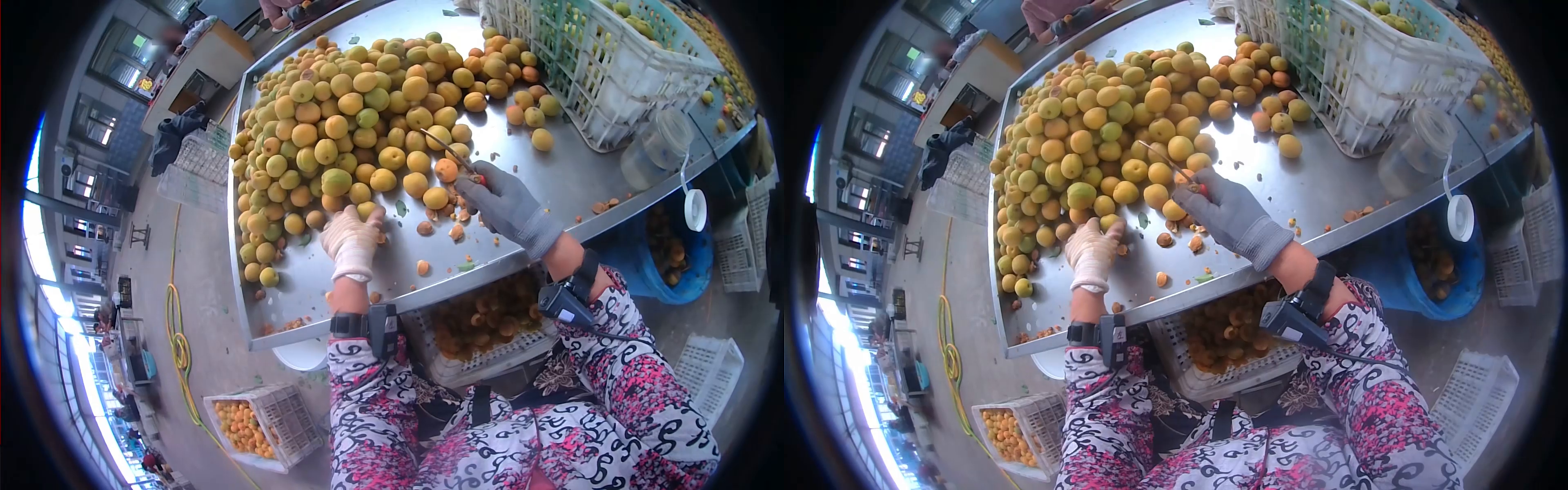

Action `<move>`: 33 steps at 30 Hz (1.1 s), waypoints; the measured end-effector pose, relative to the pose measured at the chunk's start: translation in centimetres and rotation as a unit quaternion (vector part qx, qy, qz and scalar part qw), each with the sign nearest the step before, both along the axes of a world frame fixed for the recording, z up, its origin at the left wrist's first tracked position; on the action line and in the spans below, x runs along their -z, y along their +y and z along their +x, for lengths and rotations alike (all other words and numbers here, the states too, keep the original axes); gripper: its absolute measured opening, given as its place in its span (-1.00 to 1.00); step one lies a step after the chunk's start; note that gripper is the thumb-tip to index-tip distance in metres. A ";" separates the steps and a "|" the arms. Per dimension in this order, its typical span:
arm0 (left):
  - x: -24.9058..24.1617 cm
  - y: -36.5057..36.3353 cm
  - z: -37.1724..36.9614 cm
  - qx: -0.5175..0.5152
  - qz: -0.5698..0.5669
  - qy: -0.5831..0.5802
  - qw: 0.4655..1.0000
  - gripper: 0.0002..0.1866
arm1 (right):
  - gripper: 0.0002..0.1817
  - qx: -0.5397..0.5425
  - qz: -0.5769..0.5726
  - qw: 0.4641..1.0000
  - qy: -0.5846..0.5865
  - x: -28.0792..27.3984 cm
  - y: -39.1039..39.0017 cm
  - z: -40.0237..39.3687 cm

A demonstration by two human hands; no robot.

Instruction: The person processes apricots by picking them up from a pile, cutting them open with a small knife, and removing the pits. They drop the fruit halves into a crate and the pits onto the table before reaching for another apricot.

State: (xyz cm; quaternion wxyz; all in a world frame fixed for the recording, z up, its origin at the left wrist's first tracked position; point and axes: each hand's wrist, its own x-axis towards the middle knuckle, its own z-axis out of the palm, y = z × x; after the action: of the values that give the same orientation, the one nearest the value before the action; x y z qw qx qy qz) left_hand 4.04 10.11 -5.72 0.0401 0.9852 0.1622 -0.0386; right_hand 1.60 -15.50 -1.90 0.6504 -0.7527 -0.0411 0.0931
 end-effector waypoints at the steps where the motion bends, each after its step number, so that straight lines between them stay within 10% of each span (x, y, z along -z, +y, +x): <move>1: 0.2 -0.1 0.1 0.016 -0.008 -0.005 1.000 -0.43 | -0.59 0.001 0.001 1.000 0.001 -0.1 0.0 -0.1; 4: -0.3 -1.7 -0.6 0.046 -0.050 -0.038 0.997 -0.51 | -0.59 -0.003 0.007 1.000 0.030 -0.3 -0.4 -0.1; 7: -2.0 -4.1 -2.3 0.032 -0.635 -0.114 0.764 -0.46 | -0.59 0.004 0.049 0.999 0.009 0.0 -0.2 -0.3; 10: -3.9 -5.7 -4.0 0.108 -0.742 -0.121 0.650 -0.46 | -0.59 0.012 0.059 0.998 -0.012 -0.3 0.3 -1.0; 33: -6.2 -6.0 -4.9 0.109 -0.781 -0.095 0.608 -0.46 | -0.57 -0.090 -0.146 0.978 -0.115 -0.2 1.6 -3.5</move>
State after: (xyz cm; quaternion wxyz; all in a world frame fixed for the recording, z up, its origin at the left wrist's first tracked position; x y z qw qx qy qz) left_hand -0.90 4.14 0.51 0.8047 0.5890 -0.0424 -0.0607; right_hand -1.92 -13.92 -1.71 0.5131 -0.8387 -0.1688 0.0691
